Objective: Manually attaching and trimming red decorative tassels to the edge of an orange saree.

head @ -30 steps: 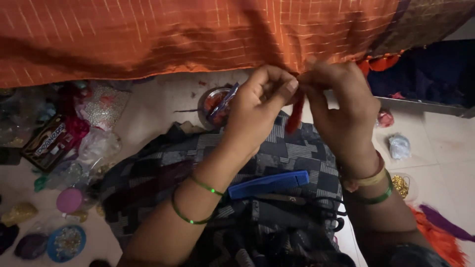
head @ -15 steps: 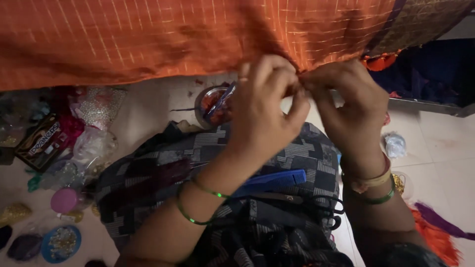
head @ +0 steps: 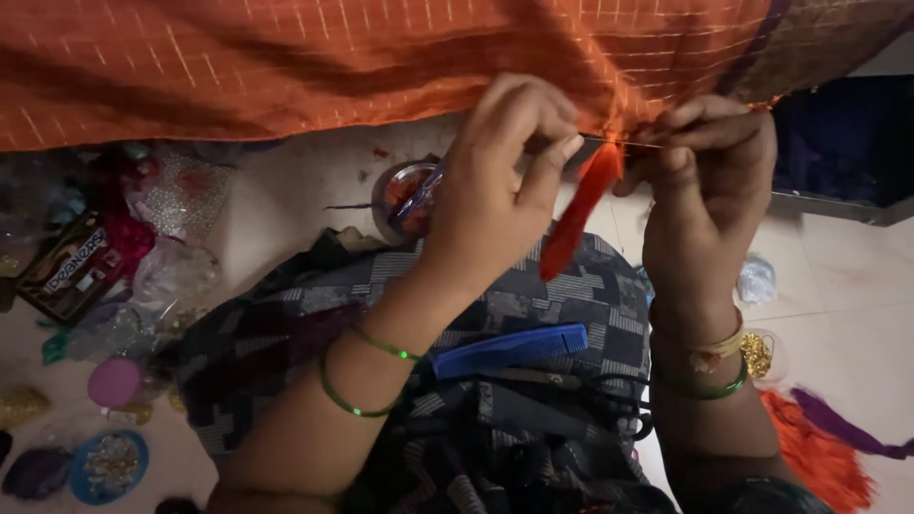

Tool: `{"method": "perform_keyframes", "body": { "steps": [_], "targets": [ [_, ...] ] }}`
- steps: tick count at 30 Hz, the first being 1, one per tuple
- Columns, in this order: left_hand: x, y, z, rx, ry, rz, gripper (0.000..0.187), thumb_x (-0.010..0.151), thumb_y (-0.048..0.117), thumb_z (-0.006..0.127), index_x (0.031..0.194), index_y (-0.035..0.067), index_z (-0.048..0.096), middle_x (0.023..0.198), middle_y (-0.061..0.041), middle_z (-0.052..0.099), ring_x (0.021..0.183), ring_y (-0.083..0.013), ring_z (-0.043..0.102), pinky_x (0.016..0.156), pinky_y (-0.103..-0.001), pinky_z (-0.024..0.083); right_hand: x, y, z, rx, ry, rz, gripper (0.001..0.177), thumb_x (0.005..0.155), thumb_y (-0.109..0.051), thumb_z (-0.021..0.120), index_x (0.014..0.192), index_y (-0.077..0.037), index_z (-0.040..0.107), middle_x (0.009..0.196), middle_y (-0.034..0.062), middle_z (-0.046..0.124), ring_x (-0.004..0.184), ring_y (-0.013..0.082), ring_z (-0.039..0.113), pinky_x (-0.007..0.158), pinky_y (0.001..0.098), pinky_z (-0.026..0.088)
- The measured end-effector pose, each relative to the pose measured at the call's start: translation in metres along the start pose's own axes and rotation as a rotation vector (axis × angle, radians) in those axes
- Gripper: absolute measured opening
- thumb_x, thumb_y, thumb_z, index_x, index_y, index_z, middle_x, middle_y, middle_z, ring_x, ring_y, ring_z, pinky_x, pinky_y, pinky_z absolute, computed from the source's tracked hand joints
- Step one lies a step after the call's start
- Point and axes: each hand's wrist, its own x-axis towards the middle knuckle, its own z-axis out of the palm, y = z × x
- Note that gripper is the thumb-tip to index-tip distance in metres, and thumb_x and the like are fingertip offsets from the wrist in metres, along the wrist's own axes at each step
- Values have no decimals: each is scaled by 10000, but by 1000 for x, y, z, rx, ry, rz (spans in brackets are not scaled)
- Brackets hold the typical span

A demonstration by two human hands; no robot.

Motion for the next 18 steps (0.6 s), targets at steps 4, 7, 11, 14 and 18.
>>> {"method": "perform_keyframes", "body": {
  "steps": [4,7,11,14,18],
  "targets": [
    [7,7,5,93,-47,61,88,1095,3,579,1085,82,543,928,-19,615,883,-158,693,773,-279,577,4,4,5,107,7,55,183,1128,-91,596,1179,-64,422,1032,98,630,852,144,648,645,261,574],
    [7,5,9,151,-108,-57,79,1025,-17,550,1018,61,535,875,-36,630,792,-191,680,691,-322,546,-3,21,-7,161,-141,21,195,1207,-63,612,1165,-61,422,964,103,615,761,131,594,620,266,556],
    [-2,-9,9,5,39,-58,65,1058,46,601,1043,60,539,1025,-28,711,892,-167,728,762,-310,575,-3,17,-2,121,-74,117,166,1163,-41,611,1132,-58,448,988,84,618,737,114,563,628,257,533],
    [-27,-21,14,-130,45,-215,79,1008,101,697,997,57,633,1032,-5,741,938,-118,744,806,-298,596,-17,22,-4,-117,-45,306,137,1077,-43,624,1068,-60,488,994,64,657,750,109,601,625,249,540],
    [-44,-30,31,-469,-20,-523,95,905,123,803,962,54,773,976,-6,686,803,-93,645,735,-264,527,-40,28,3,-459,-124,382,114,1054,-42,656,1036,-41,543,844,69,591,690,106,546,600,272,459]
  ]
}}
